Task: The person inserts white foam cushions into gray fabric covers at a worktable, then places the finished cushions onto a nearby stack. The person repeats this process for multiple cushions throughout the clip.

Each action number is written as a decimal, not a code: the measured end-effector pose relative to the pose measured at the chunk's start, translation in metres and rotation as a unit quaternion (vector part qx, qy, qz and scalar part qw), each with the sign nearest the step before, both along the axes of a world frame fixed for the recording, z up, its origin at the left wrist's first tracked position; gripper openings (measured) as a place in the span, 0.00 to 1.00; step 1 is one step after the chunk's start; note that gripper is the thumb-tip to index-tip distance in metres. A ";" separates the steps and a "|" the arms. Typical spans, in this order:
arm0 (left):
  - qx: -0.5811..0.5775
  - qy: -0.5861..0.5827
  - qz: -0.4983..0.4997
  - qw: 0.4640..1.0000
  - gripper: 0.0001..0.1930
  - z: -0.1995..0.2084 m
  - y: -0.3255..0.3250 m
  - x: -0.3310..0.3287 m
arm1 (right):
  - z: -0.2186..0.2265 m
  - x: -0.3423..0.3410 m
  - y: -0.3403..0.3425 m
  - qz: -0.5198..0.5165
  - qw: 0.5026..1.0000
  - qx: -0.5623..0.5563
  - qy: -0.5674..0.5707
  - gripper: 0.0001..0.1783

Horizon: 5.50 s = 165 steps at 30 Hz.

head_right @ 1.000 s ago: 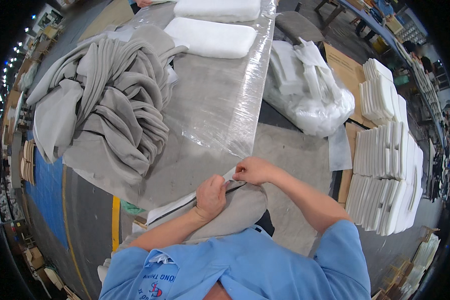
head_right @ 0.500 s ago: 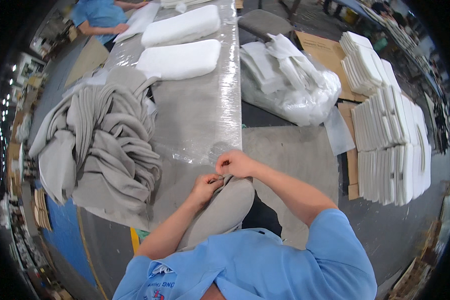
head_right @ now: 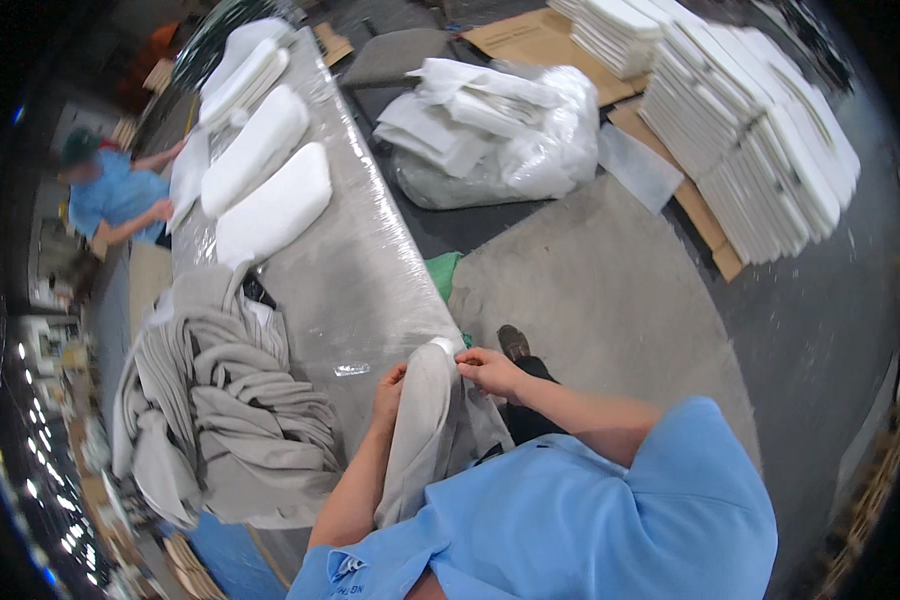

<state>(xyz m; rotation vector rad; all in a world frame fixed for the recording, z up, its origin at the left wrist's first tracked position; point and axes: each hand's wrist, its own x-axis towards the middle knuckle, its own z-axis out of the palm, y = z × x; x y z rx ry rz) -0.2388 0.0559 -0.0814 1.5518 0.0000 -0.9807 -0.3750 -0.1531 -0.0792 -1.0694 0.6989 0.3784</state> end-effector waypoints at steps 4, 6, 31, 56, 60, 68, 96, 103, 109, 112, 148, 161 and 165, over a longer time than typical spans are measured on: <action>-0.069 0.122 -0.008 0.990 0.15 0.012 -0.004 0.007 | 0.001 0.004 0.007 -0.036 0.999 0.009 0.014 0.16; -0.089 0.155 -0.017 0.984 0.17 0.019 -0.008 0.005 | 0.005 0.000 0.016 -0.050 0.997 0.039 0.035 0.17; -0.113 0.243 -0.031 0.963 0.20 0.031 -0.011 0.007 | -0.011 -0.006 0.023 -0.048 0.969 -0.170 -0.173 0.07; 0.113 0.183 -0.219 0.952 0.20 0.041 -0.023 -0.013 | 0.039 0.001 -0.037 -0.219 0.913 0.344 -0.007 0.40; 0.175 -0.109 -0.211 0.956 0.22 0.013 -0.045 -0.030 | 0.000 0.000 -0.051 -0.209 0.916 0.342 0.014 0.40; 0.240 -0.224 -0.156 0.932 0.18 0.015 -0.062 -0.041 | -0.014 0.001 -0.045 -0.217 0.883 0.409 0.073 0.36; 0.210 -0.249 -0.177 0.929 0.11 0.007 -0.086 -0.023 | -0.017 0.004 -0.001 -0.326 0.940 -0.077 0.056 0.23; 0.284 -0.308 -0.190 0.888 0.11 0.012 -0.103 -0.027 | -0.031 -0.009 0.011 -0.305 0.945 -0.116 0.025 0.20; 0.265 -0.385 -0.204 0.860 0.07 0.012 -0.102 -0.026 | -0.071 -0.013 0.032 -0.357 0.934 -0.007 -0.007 0.20; 0.211 -0.457 -0.186 0.844 0.02 0.012 -0.093 -0.027 | -0.074 -0.028 -0.001 -0.247 0.965 -0.083 -0.009 0.17; 0.092 -0.402 -0.298 0.861 0.10 0.039 -0.134 -0.071 | 0.011 -0.010 -0.168 0.331 0.940 0.074 0.025 0.09; 0.034 -0.476 -0.228 0.848 0.07 0.033 -0.133 -0.072 | 0.010 -0.016 -0.157 0.255 0.966 0.040 0.023 0.11; 0.055 -0.414 -0.295 0.859 0.09 0.026 -0.151 -0.065 | 0.000 -0.032 -0.152 0.179 0.983 0.019 0.038 0.09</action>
